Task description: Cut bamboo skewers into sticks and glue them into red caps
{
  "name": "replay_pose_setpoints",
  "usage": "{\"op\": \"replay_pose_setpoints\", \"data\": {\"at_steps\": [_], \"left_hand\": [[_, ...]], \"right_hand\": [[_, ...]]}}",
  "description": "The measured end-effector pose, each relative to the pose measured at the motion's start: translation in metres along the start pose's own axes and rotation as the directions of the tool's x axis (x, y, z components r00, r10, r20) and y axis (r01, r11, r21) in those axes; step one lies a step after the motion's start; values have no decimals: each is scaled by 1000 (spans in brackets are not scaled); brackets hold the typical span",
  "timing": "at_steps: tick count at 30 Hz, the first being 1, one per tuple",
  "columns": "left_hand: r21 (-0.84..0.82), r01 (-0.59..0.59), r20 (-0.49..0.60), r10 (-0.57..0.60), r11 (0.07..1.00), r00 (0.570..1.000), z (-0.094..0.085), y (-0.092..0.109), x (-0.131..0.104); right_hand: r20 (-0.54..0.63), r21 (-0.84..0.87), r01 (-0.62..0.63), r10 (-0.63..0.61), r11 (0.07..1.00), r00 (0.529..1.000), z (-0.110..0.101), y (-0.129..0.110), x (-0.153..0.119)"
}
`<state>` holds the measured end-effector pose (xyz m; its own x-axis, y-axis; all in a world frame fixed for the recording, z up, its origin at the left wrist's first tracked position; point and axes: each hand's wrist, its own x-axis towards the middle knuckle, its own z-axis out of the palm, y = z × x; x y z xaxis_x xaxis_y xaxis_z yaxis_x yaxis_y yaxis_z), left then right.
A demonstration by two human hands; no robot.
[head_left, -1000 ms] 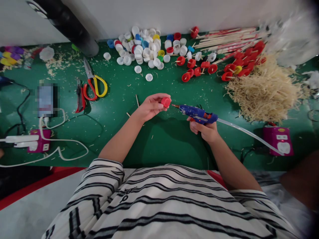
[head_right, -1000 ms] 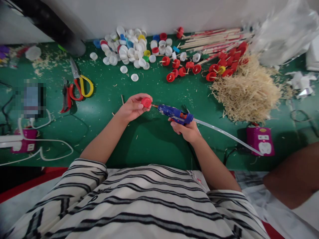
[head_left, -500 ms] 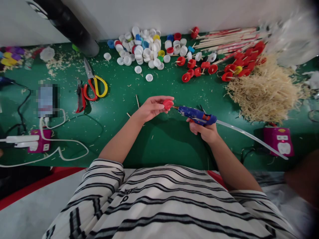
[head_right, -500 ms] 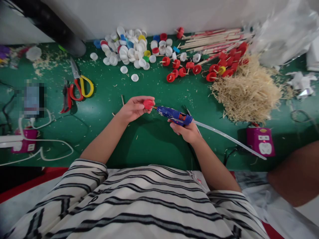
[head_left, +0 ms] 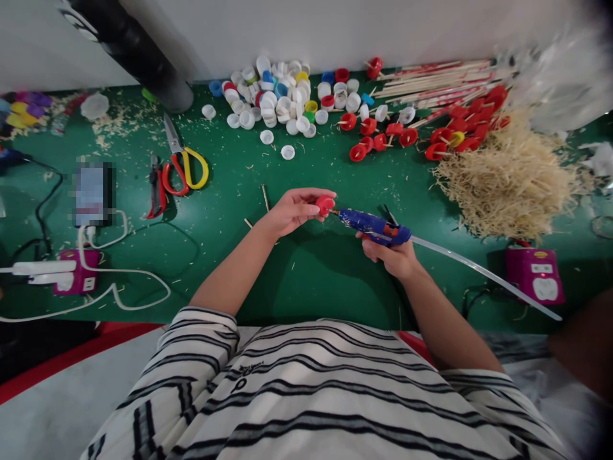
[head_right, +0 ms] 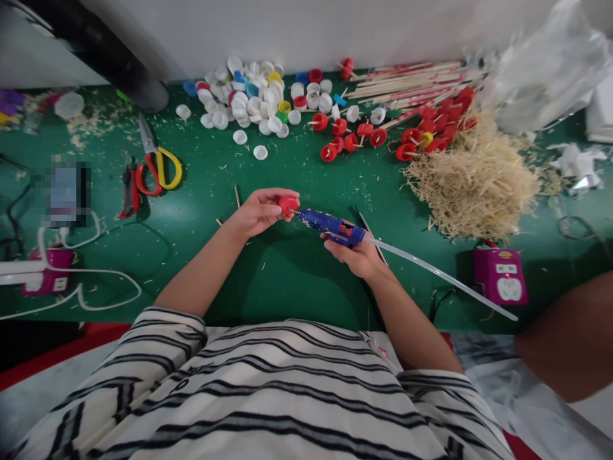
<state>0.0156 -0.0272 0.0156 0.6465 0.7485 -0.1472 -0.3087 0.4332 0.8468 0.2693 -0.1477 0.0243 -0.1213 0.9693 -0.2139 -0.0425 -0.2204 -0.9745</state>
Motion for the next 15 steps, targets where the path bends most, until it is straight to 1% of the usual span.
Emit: {"op": "replay_pose_setpoints", "data": {"at_steps": [9, 15], "left_hand": [[7, -4, 6, 4, 1000, 1000, 0, 1, 0], [0, 5, -3, -5, 1000, 1000, 1, 1, -1]], "right_hand": [[2, 16, 23, -23, 1000, 1000, 1, 1, 0], [-3, 19, 13, -13, 1000, 1000, 0, 1, 0]]}}
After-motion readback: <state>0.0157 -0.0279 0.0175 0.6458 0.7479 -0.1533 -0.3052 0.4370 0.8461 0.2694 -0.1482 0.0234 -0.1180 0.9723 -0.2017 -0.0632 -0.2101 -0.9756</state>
